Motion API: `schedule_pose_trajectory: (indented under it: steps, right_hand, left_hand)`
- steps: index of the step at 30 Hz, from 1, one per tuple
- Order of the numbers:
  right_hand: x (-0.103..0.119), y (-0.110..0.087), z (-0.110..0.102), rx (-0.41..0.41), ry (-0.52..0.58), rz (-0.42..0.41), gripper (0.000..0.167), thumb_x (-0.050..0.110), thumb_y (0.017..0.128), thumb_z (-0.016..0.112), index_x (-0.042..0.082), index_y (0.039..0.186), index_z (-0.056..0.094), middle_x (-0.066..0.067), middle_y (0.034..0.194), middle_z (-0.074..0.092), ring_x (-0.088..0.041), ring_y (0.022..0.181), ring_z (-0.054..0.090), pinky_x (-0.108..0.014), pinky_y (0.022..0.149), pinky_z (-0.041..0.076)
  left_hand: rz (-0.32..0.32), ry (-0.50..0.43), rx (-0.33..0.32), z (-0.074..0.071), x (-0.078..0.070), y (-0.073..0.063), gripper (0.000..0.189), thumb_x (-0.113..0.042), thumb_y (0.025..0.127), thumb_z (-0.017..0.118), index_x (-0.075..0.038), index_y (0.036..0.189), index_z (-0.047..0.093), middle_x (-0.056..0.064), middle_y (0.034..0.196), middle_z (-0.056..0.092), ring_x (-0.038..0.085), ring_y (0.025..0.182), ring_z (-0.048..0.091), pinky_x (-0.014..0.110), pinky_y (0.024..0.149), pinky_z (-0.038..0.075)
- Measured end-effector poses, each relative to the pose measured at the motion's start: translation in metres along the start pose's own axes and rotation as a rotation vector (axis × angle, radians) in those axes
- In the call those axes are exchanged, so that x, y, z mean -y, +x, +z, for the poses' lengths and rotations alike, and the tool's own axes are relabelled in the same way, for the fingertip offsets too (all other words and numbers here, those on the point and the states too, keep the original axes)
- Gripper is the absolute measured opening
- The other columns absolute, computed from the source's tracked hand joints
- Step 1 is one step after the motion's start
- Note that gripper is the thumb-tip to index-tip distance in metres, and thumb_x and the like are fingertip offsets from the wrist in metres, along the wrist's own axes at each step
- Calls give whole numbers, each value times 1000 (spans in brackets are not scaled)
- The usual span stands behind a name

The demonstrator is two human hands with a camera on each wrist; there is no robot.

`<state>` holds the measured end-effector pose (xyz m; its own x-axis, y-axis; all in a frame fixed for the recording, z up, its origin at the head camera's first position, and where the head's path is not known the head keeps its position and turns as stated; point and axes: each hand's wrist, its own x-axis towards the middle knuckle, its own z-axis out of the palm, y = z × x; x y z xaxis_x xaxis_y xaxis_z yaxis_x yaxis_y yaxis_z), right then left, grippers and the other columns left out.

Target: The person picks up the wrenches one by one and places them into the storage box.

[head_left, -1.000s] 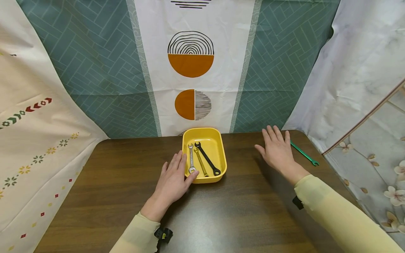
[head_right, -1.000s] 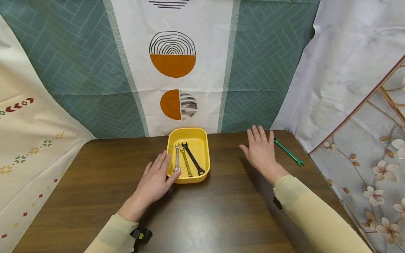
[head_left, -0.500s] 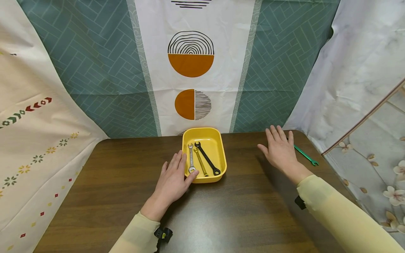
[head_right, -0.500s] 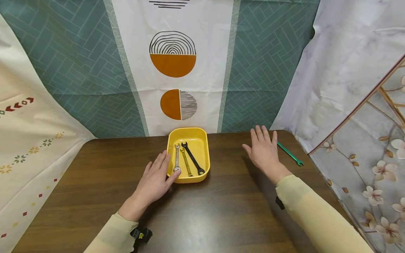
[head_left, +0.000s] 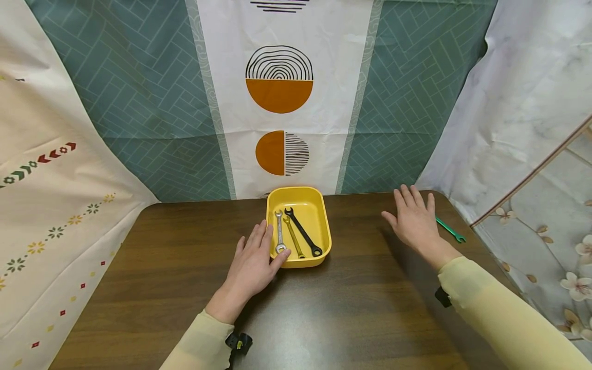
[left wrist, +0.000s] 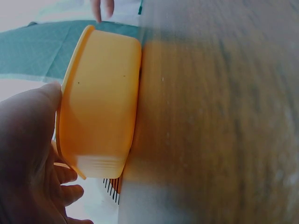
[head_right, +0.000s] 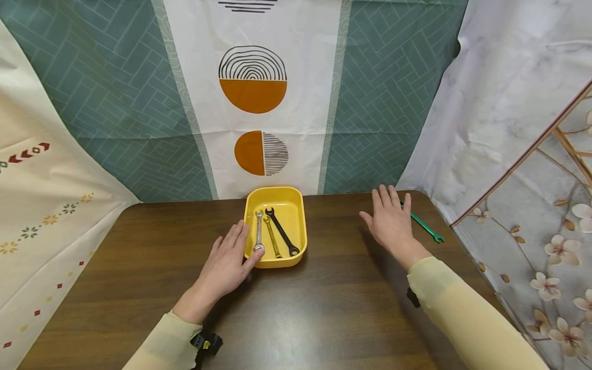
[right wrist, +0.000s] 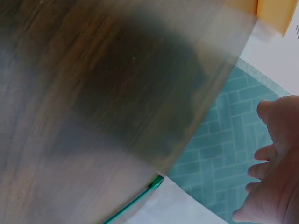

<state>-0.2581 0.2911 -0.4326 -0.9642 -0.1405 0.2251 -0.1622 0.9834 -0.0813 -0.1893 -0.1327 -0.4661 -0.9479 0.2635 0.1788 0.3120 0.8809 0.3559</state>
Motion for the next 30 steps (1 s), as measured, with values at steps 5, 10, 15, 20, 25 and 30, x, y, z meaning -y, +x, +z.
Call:
schedule_pose_trajectory:
  steps: [5, 10, 15, 20, 25, 30]
  right_hand:
    - [-4, -2, -1, 3, 2, 8, 78, 44, 116, 56, -9, 168, 33, -35, 174, 27, -53, 164, 17, -78, 126, 2]
    - [-8, -3, -2, -8, -3, 11, 77, 44, 116, 58, -9, 167, 35, -35, 173, 28, -53, 163, 18, -79, 126, 4]
    - [-12, -5, -2, -16, -5, 16, 77, 43, 115, 59, -10, 166, 36, -35, 173, 29, -53, 162, 20, -79, 126, 4]
    - [-18, -5, -1, -19, -6, 25, 77, 43, 115, 59, -10, 165, 37, -35, 172, 30, -52, 162, 21, -79, 125, 5]
    - [-23, -6, 0, -20, -6, 28, 76, 42, 115, 59, -10, 165, 37, -36, 171, 31, -52, 161, 21, -80, 125, 5]
    - [-27, -5, 1, -5, -5, 34, 77, 42, 115, 58, -10, 166, 34, -36, 173, 28, -52, 163, 16, -80, 125, 4]
  left_hand:
    - [-6, 0, 16, 0, 1, 0, 90, -63, 111, 56, 1, 171, 35, 21, 180, 25, 41, 165, 26, 69, 128, 23]
    - [-10, 0, 19, 1, 1, 0, 90, -63, 111, 56, 1, 171, 34, 21, 180, 25, 40, 166, 25, 69, 129, 23]
    - [-3, -6, -2, 1, 0, 0, 90, -62, 110, 59, 2, 170, 36, 22, 179, 28, 42, 165, 28, 70, 127, 25]
    - [-16, -6, 19, 0, 0, 0, 91, -63, 110, 57, 1, 171, 34, 21, 180, 25, 40, 166, 25, 69, 129, 23]
    - [-16, -4, 14, 0, -1, 0, 91, -63, 110, 57, 1, 171, 34, 21, 180, 25, 40, 166, 26, 69, 129, 23]
    - [-14, -3, 9, 0, -1, 0, 91, -63, 110, 57, 1, 171, 34, 21, 180, 25, 41, 166, 26, 69, 128, 23]
